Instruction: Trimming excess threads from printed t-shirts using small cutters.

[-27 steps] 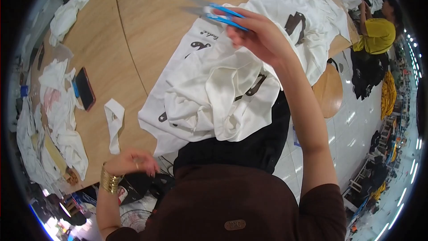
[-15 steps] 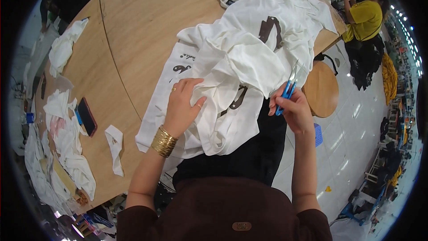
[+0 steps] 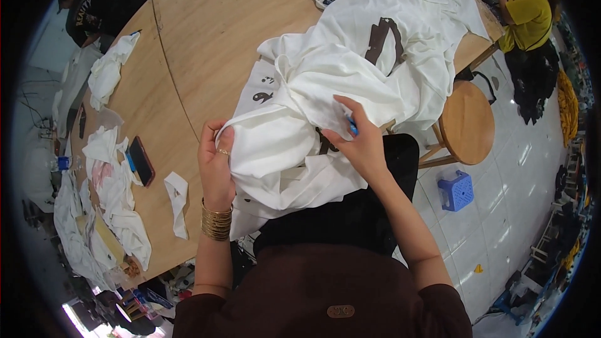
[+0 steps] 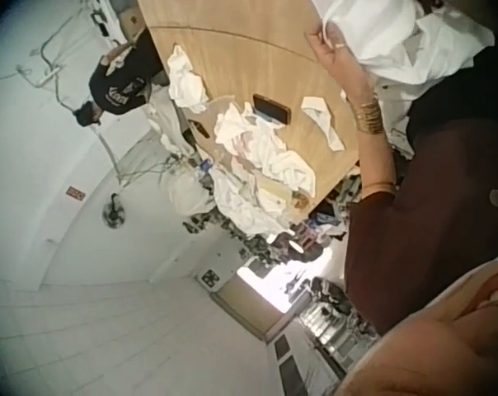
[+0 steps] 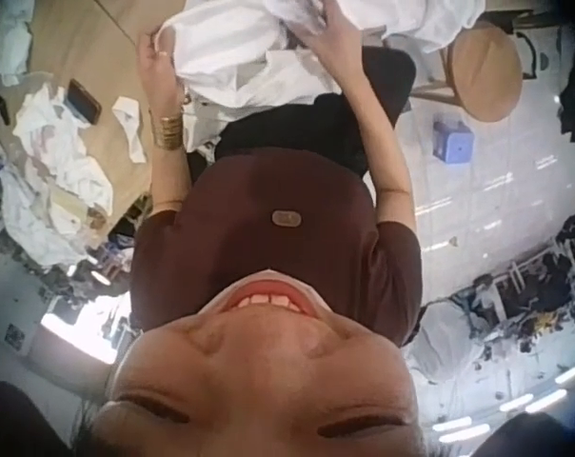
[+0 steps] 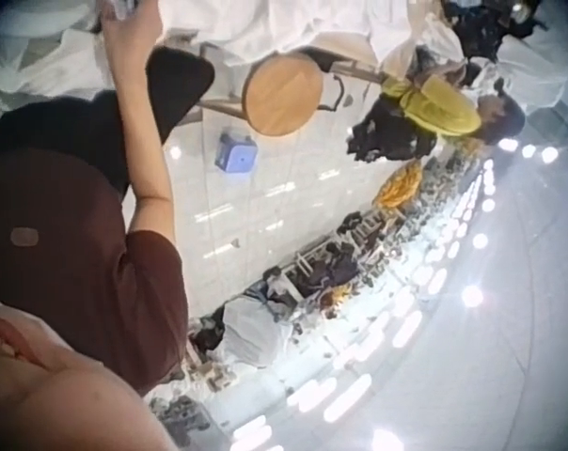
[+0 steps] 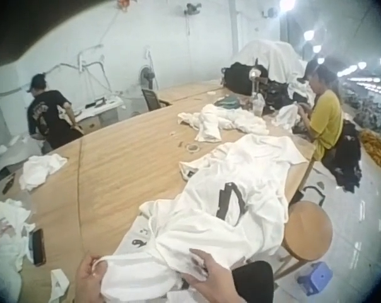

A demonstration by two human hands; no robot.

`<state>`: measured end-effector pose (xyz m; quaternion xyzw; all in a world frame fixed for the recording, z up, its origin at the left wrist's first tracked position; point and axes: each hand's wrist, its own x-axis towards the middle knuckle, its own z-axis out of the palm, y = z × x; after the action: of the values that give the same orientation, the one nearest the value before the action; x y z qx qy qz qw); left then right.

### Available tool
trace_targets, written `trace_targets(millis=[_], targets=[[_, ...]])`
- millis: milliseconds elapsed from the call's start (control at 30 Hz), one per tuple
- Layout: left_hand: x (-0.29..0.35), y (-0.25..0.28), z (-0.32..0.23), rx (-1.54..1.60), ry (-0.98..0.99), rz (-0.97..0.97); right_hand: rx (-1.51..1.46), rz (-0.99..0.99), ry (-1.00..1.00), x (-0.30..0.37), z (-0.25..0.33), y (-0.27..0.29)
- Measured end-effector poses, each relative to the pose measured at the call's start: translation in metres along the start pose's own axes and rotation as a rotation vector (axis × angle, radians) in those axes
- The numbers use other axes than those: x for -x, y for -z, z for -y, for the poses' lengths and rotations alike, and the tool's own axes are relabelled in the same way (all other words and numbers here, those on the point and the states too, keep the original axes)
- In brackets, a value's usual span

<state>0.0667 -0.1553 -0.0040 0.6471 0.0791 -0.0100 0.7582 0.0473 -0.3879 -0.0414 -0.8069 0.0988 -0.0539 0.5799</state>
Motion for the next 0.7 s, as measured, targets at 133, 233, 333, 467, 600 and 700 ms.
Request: trace_targets(millis=[133, 233, 333, 467, 600, 700], targets=[[-0.002, 0.004, -0.004, -0.066, -0.079, 0.009, 0.378, -0.082, 0.377, -0.014, -0.019, -0.011], [-0.006, 0.023, -0.007, -0.227, -0.185, -0.050, -0.031, -0.027, 0.017, -0.022, 0.005, 0.009], [-0.020, 0.029, -0.010, -0.448, -0.245, -0.017, -0.163, -0.124, 0.034, -0.054, 0.010, 0.034], [-0.045, 0.024, -0.009, -0.465, -0.163, 0.044, 0.057, -0.217, 0.194, -0.096, 0.033, 0.060], [-0.072, 0.011, -0.003, 0.008, 0.013, 0.011, 0.126, -0.180, 0.478, -0.079, 0.046, 0.024], [-0.081, -0.006, -0.011, 0.144, 0.053, 0.088, 0.062, 0.219, 0.338, -0.009, 0.049, -0.033]])
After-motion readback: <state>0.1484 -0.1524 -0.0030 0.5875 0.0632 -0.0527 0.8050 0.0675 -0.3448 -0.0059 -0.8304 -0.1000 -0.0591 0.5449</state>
